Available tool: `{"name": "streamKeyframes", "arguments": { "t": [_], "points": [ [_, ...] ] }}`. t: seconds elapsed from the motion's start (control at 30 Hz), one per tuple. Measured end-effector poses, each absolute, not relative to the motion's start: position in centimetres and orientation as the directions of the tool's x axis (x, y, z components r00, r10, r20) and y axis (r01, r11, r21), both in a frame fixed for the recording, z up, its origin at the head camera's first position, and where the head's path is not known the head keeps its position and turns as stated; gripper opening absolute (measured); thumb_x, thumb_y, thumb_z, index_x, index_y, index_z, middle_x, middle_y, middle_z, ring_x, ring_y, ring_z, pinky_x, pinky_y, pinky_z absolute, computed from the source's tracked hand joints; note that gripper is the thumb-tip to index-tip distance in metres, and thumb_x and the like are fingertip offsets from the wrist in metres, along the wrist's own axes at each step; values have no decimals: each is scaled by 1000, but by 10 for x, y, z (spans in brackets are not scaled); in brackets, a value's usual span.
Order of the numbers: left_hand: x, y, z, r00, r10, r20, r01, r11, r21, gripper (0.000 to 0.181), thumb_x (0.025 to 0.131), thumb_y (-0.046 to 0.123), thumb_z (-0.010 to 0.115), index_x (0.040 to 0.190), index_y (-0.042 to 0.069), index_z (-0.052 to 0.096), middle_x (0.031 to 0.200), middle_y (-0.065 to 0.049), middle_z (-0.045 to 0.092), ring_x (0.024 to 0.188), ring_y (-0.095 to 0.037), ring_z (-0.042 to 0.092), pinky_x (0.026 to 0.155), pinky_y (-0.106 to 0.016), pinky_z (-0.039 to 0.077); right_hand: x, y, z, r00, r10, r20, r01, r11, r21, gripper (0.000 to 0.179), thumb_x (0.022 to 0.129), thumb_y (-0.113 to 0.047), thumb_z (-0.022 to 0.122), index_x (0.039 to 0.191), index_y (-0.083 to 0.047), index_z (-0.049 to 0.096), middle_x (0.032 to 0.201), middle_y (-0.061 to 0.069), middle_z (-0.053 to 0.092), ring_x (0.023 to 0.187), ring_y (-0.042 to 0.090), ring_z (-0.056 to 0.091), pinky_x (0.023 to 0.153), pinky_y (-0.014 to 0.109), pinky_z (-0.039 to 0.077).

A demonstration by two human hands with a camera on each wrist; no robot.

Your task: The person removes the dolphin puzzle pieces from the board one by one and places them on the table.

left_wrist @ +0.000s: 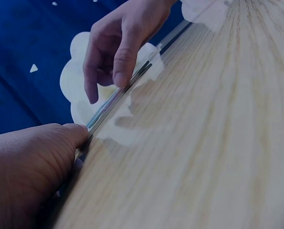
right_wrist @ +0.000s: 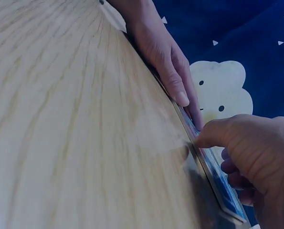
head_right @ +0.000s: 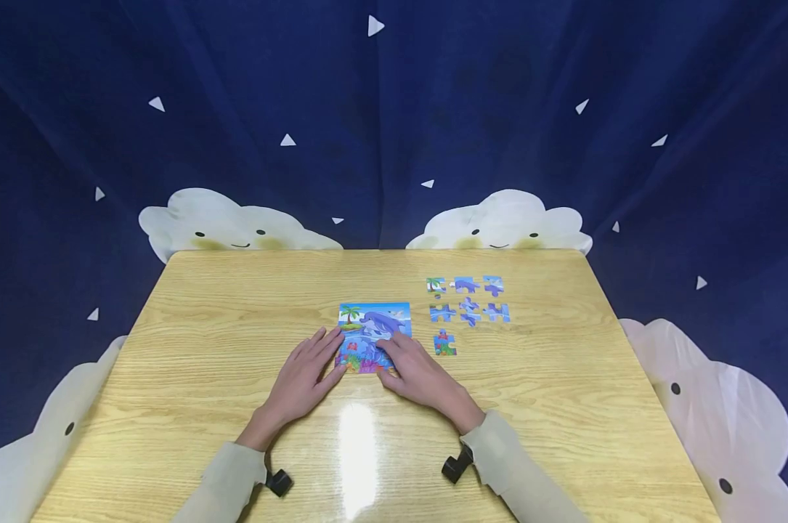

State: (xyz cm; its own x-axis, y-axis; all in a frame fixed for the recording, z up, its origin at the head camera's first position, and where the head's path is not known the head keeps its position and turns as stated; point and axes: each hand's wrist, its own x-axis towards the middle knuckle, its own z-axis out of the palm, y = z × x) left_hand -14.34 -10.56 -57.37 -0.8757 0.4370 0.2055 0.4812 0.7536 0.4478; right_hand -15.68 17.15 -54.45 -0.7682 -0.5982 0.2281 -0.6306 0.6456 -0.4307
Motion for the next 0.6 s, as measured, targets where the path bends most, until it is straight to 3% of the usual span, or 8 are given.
{"name": "streamKeyframes", "arguments": {
  "t": [0.17, 0.3, 0.5, 0.6],
  "points": [
    [-143, -105, -573, -870, 436, 229, 492, 748, 446, 64, 108, 47, 50, 162, 15, 40, 169, 0, 35, 158, -30, 26, 126, -53, 22, -160, 165, -543, -797, -590, 126, -585, 703, -406, 66, 99, -42, 70, 148, 0, 55, 117, 8, 60, 93, 19, 57, 84, 38, 51],
    [-143, -105, -573, -870, 437, 230, 493, 747, 446, 63, 108, 47, 50, 162, 15, 41, 169, -1, 35, 158, -31, 27, 126, -54, 22, -164, 162, -542, -801, -593, 81, -570, 715, -405, 69, 99, -46, 70, 149, -1, 54, 134, 13, 60, 117, 27, 62, 103, 46, 51],
    [-143, -104, -573, -874, 436, 214, 485, 750, 450, 63, 109, 49, 48, 162, 16, 40, 170, 0, 34, 158, -29, 25, 127, -52, 21, -169, 160, -542, -803, -589, 88, -558, 692, -459, 56, 96, -43, 75, 136, -6, 62, 129, 9, 65, 119, 25, 63, 104, 44, 51],
    [-144, -104, -574, -878, 433, 203, 476, 754, 453, 64, 109, 50, 47, 163, 16, 39, 170, 1, 32, 159, -27, 23, 127, -51, 19, -171, 160, -543, -802, -591, 91, -552, 673, -493, 51, 95, -41, 77, 131, -7, 63, 121, 6, 66, 109, 21, 63, 99, 42, 52]
  ]
}}
